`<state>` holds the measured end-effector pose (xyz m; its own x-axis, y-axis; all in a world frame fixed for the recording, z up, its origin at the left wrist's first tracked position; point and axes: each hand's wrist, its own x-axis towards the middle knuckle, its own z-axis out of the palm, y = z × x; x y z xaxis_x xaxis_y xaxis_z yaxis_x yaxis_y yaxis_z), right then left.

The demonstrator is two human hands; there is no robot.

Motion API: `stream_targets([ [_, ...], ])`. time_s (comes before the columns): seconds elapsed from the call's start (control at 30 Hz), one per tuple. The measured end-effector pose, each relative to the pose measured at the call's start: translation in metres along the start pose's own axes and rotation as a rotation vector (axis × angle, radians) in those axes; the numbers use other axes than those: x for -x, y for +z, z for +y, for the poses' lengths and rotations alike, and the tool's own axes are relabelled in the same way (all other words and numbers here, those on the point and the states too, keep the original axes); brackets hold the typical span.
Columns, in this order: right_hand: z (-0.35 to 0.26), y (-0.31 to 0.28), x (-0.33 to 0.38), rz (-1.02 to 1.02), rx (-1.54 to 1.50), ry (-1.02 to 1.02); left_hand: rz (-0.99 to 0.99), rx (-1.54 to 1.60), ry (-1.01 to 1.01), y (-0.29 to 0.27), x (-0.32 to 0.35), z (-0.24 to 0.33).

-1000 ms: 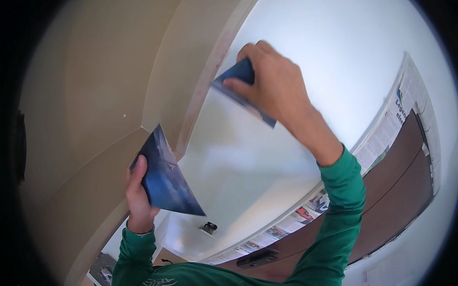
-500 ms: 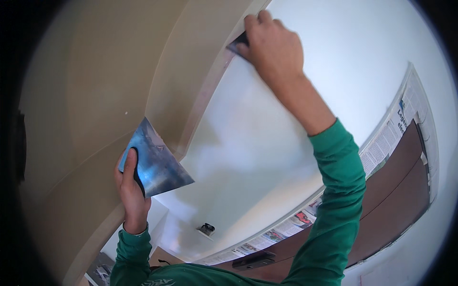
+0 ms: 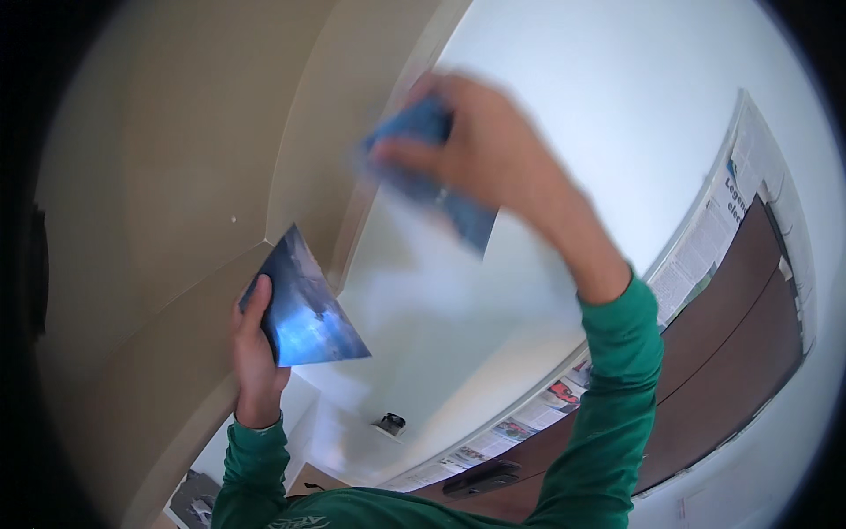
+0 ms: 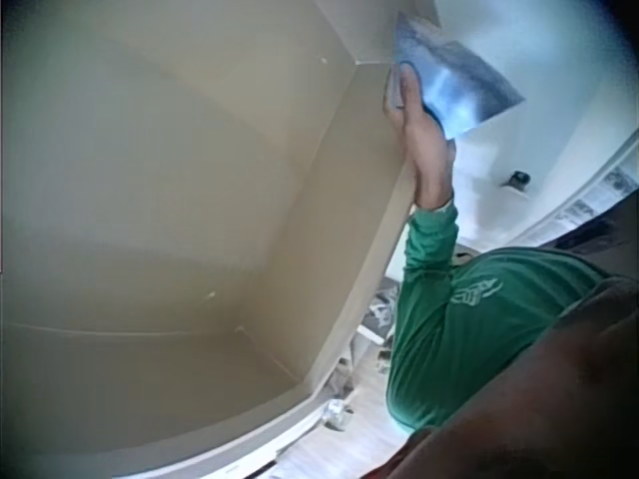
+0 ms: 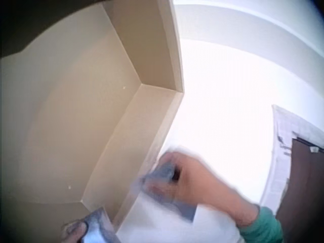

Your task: The person scrapes excess material from the edge of an architectural structure using dual hand scrapers.

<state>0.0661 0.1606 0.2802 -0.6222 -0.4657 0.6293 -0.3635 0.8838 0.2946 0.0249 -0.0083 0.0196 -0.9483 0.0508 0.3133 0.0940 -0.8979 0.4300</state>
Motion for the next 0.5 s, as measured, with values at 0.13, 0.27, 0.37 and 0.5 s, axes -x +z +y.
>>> stream_targets([
  [0.13, -0.003, 0.041, 0.048, -0.235, -0.336, 0.091, -0.101, 0.015, -0.068, 0.009, 0.007, 0.0],
  [0.27, 0.03, 0.077, 0.069, -0.029, -1.027, 0.484, -0.031, -0.023, 0.087, 0.016, 0.031, 0.022],
  [0.37, 0.016, 0.138, 0.094, 0.329, -1.565, 0.627, 0.103, -0.118, 0.217, 0.017, 0.036, 0.033],
  [0.5, -0.021, 0.175, 0.099, 0.412, -2.076, 0.788, 0.197, -0.181, 0.338, 0.014, 0.05, 0.038],
])
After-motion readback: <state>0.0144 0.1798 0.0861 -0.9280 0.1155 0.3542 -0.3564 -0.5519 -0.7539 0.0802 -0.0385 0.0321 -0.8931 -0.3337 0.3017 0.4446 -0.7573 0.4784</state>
